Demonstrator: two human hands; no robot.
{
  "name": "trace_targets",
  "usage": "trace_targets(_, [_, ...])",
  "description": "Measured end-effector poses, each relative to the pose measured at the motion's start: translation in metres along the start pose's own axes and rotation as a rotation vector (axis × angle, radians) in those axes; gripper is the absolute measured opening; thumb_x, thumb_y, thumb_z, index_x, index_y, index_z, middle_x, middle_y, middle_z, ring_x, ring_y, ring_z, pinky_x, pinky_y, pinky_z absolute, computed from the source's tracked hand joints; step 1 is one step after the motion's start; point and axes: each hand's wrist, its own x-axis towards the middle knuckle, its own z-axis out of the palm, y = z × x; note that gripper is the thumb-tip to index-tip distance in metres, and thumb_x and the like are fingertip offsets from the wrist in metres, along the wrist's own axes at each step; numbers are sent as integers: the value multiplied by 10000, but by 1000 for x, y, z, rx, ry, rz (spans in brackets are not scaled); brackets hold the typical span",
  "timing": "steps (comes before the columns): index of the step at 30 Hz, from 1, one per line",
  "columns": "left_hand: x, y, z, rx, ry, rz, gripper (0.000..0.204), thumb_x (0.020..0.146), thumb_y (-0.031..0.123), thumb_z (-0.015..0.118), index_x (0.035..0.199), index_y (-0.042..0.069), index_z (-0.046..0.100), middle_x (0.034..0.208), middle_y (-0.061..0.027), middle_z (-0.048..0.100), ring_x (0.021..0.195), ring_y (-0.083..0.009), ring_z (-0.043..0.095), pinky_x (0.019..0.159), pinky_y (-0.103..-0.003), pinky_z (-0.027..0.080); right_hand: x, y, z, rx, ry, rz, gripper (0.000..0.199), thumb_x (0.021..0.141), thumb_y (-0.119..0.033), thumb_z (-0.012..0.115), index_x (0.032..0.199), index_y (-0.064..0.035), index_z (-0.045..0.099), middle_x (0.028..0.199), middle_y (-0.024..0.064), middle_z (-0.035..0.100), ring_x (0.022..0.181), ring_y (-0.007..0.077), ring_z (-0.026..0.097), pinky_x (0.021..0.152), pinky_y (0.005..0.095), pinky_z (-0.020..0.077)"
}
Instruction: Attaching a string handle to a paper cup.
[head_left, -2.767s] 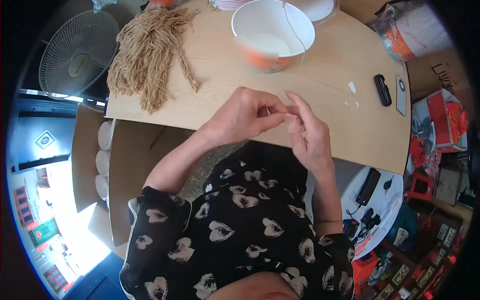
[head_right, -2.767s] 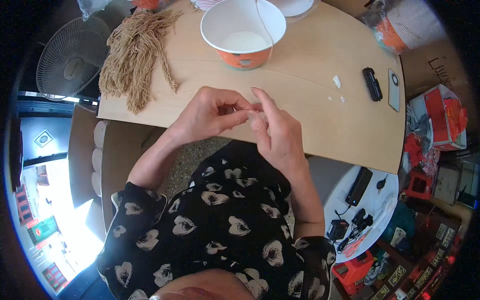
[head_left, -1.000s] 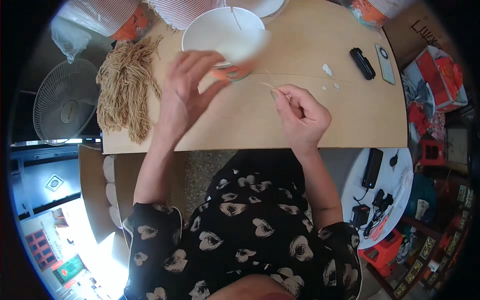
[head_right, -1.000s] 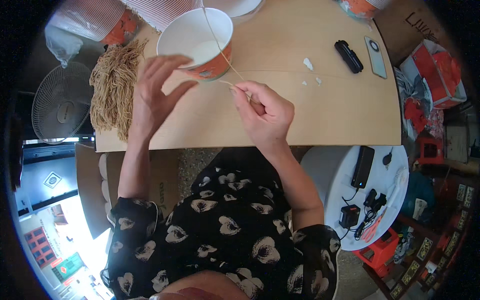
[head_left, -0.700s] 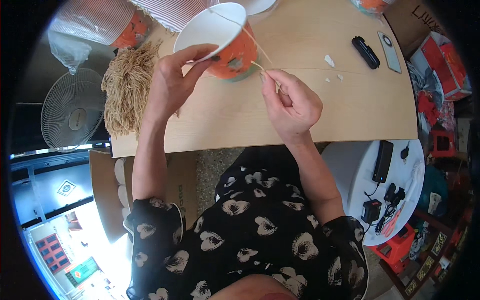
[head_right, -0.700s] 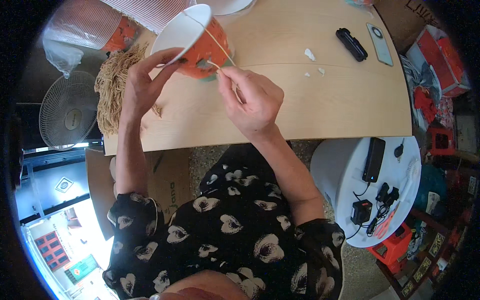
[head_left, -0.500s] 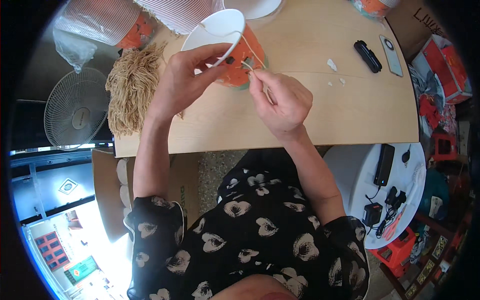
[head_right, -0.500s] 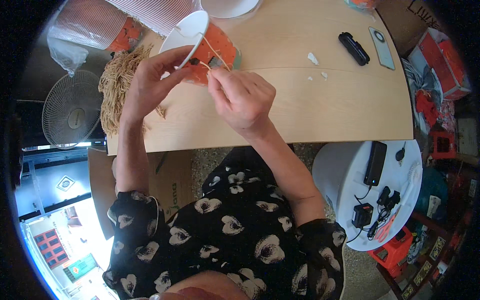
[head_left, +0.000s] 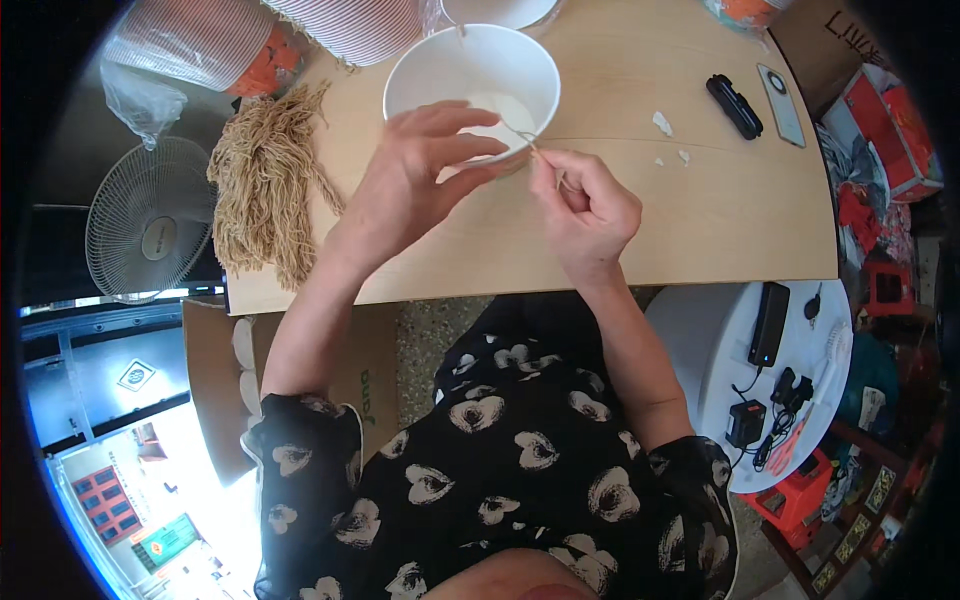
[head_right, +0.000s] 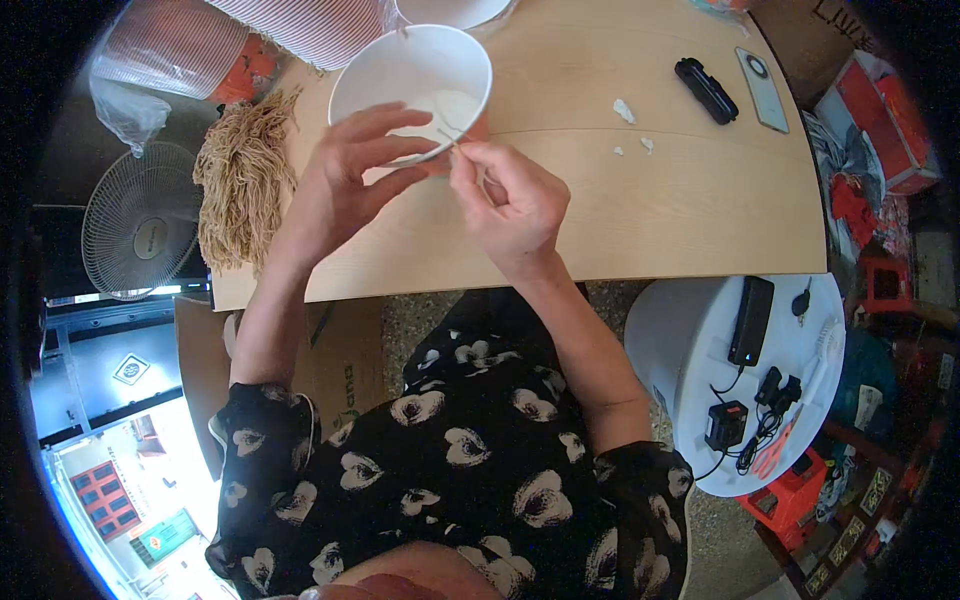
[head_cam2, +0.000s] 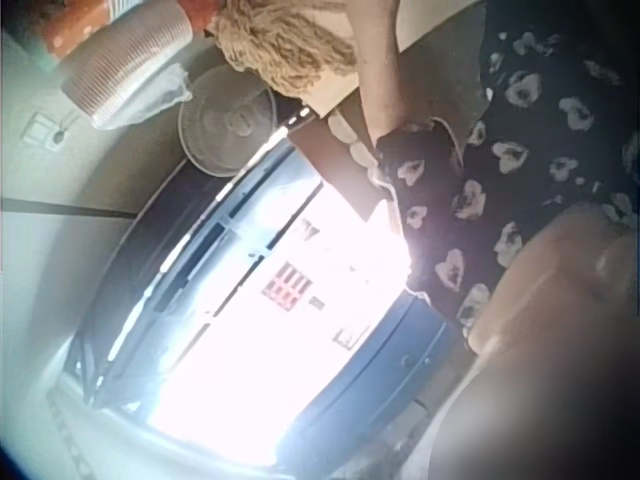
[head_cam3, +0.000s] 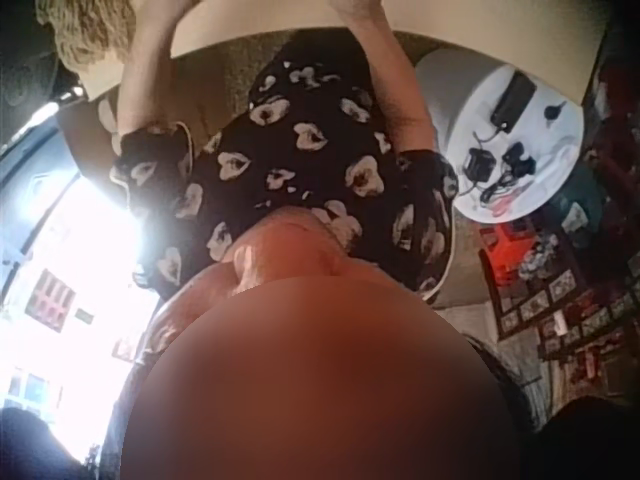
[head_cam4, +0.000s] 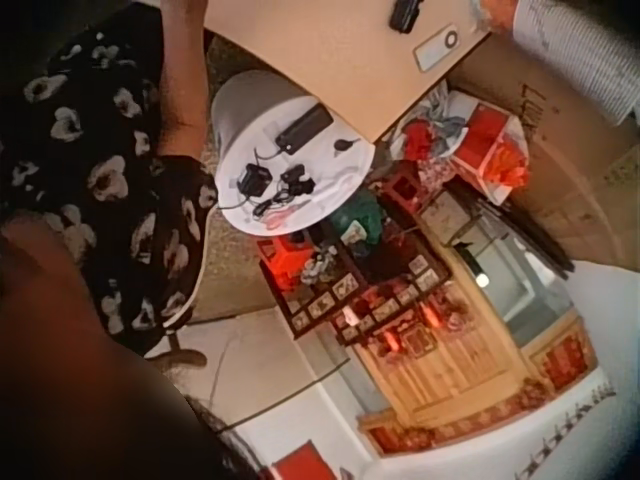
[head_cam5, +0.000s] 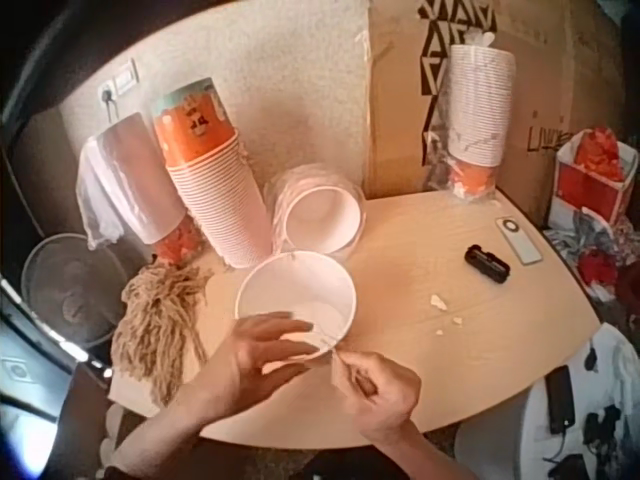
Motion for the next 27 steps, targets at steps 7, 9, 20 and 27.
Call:
trace_targets(7, [-20,-18,-15,-35,71,-46,253,820,53,752,1068,102,748,882,-95,738,810,-239,704,719,-358,532,-2,7,-12,-194,49,-295,126,785,87,761,870,10,710,558,-35,474,466,47,393,450,224,305])
trace_targets(9, [-21,-8,-5,-87,114,-117,229,832,49,747,1059,76,744,869,-107,733,750,-232,693,655,-340,528,-8,8,-8,-243,23,-433,155,739,76,785,854,-3,716,568,25,520,451,127,471,450,269,366])
trace_targets(20, [-16,16,8,-271,254,-313,151,870,59,743,1007,0,724,845,-91,751,735,-144,733,646,-256,582,-17,15,11,-277,35,-424,186,704,74,785,814,-28,676,590,45,571,462,168,532,472,288,426])
trace_targets(27, [-12,20,8,-239,231,-320,142,862,52,743,989,-3,708,839,-90,750,741,-149,738,657,-264,589,-12,10,13,-317,7,-350,209,701,27,754,732,-77,575,601,41,574,517,216,594,483,328,452])
